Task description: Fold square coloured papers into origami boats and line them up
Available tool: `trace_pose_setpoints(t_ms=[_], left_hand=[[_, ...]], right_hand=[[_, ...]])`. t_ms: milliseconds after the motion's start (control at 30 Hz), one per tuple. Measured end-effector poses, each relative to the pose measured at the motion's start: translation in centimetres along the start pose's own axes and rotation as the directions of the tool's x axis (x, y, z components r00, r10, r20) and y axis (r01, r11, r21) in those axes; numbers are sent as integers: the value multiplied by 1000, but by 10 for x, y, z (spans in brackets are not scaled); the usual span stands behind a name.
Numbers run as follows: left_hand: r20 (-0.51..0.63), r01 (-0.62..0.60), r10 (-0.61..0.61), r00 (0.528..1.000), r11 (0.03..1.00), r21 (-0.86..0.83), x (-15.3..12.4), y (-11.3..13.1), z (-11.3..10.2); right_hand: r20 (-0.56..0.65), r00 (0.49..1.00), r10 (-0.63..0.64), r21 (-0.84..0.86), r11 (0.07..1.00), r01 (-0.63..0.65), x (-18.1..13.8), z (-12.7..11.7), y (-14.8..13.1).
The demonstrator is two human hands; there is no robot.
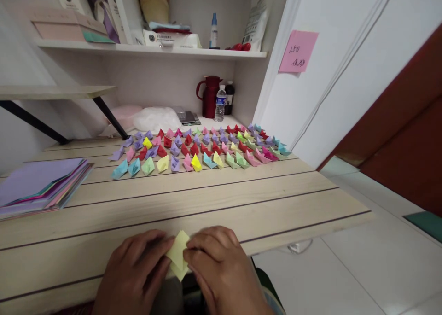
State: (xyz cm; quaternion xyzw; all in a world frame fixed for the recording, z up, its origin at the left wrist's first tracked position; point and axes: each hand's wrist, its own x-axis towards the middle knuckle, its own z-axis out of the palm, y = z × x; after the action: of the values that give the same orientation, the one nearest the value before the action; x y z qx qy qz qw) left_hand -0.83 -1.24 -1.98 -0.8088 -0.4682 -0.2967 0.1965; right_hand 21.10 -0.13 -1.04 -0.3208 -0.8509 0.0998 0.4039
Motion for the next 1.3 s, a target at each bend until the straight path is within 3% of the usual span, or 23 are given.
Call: trace_pose_setpoints(t_ms=[200,367,533,667,833,967,1133,1300], left_hand=[[-54,-38,39,998,999,14,-1,2,-2],[38,-162,163,986,986,-36,-3,-3,-1],[-51,0,-6,999,993,-121,-8,2,5],[50,-65,72,996,990,-126,-10,3,3],[38,20,-13,999,981,-195,-7,-2,1],[105,-62,78,991,988,-144,-2,-7,-1],[113,-27,36,993,996,-83,0,-7,-4],[156,-4,5,988,1000,-9,2,-5,-2]], right_hand=[[16,1000,-4,-30,1000,5,-1,0,0],[33,999,-1,-58,998,3,-3,1,3],[34,998,-50,-136,989,55,-9,3,5],[3,999,-44,-129,991,44,-9,2,3],[55,998,25,-94,995,-20,-6,-1,1],[47,998,34,-108,994,-29,-3,-2,-1],[46,989,142,-32,990,-140,4,-1,-5],[100,971,217,-63,975,-212,13,0,-6]])
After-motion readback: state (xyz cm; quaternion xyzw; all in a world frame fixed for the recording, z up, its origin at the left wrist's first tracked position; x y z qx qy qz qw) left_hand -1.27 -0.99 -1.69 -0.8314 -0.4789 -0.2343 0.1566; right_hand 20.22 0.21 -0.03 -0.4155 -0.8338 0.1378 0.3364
